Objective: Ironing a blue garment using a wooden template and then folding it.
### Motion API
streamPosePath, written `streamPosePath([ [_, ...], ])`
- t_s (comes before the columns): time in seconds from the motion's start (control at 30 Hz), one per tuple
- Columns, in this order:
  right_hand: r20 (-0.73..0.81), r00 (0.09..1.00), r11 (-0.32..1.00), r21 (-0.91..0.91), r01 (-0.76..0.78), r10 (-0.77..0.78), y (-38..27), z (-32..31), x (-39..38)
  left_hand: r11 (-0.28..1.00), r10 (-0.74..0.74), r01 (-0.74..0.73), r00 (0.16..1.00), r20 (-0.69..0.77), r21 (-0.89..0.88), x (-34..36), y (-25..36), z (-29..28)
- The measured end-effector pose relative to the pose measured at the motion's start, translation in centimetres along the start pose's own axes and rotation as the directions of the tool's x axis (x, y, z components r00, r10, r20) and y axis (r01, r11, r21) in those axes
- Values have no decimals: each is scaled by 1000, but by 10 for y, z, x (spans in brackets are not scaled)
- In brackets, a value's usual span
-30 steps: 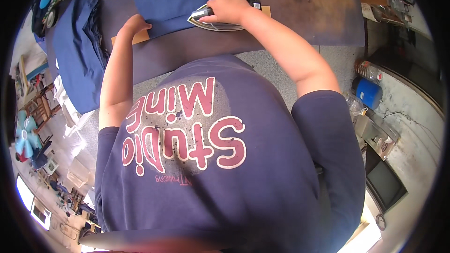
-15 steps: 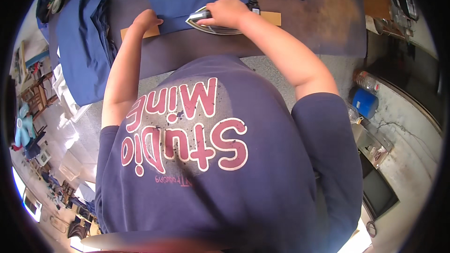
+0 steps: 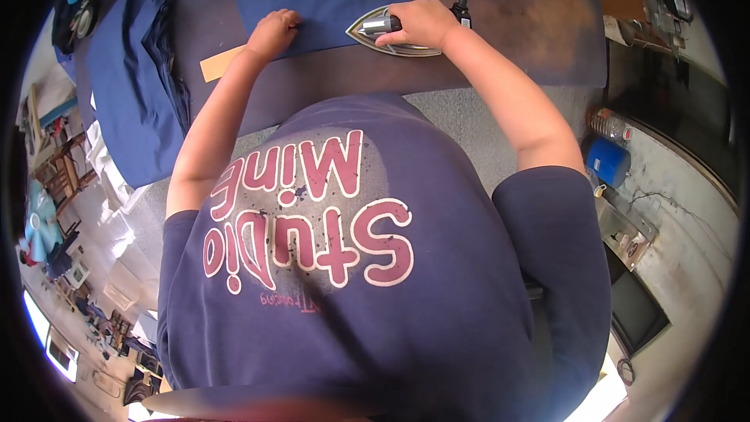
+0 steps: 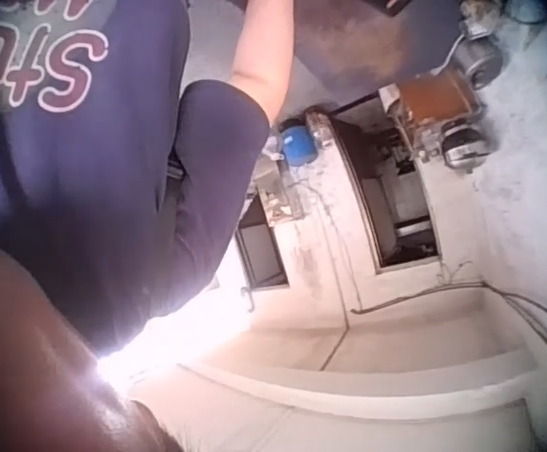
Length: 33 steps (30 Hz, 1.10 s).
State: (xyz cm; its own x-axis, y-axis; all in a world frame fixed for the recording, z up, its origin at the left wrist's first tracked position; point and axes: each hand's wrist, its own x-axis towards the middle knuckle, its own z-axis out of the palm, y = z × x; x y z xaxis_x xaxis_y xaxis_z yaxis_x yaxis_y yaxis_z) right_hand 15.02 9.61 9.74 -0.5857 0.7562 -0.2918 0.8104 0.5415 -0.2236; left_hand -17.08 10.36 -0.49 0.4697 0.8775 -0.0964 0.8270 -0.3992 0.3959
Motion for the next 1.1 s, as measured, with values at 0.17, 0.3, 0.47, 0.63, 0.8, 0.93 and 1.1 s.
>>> streamPosePath([
  [0.17, 10, 1000, 1000, 0, -16, 16, 3, 2, 0, 954, -64, 91, 993, 101, -287, 9, 12, 2],
  [0.3, 10, 1000, 1000, -2, -9, 9, 2, 3, -1, 919, -124, 189, 972, 201, -347, 14, 7, 4],
  [0.47, 7, 1000, 1000, -1, -18, 18, -1, 4, 2, 881, -226, 350, 901, 369, -317, 26, 4, -2],
  [0.63, 3, 1000, 1000, -8, -3, 3, -20, 1, 13, 864, -253, 393, 879, 405, -314, 22, -8, -2],
  [0.8, 2, 1000, 1000, 7, 22, -22, -42, 0, 30, 835, -310, 444, 868, 387, -327, 10, -19, -14],
  [0.93, 34, 999, 999, 26, 39, -39, -64, -4, 47, 776, -359, 510, 841, 406, -371, 1, -35, -17],
  [1.1, 88, 994, 998, 30, 57, -59, -78, -7, 58, 764, -383, 553, 803, 457, -331, -6, -45, -27],
])
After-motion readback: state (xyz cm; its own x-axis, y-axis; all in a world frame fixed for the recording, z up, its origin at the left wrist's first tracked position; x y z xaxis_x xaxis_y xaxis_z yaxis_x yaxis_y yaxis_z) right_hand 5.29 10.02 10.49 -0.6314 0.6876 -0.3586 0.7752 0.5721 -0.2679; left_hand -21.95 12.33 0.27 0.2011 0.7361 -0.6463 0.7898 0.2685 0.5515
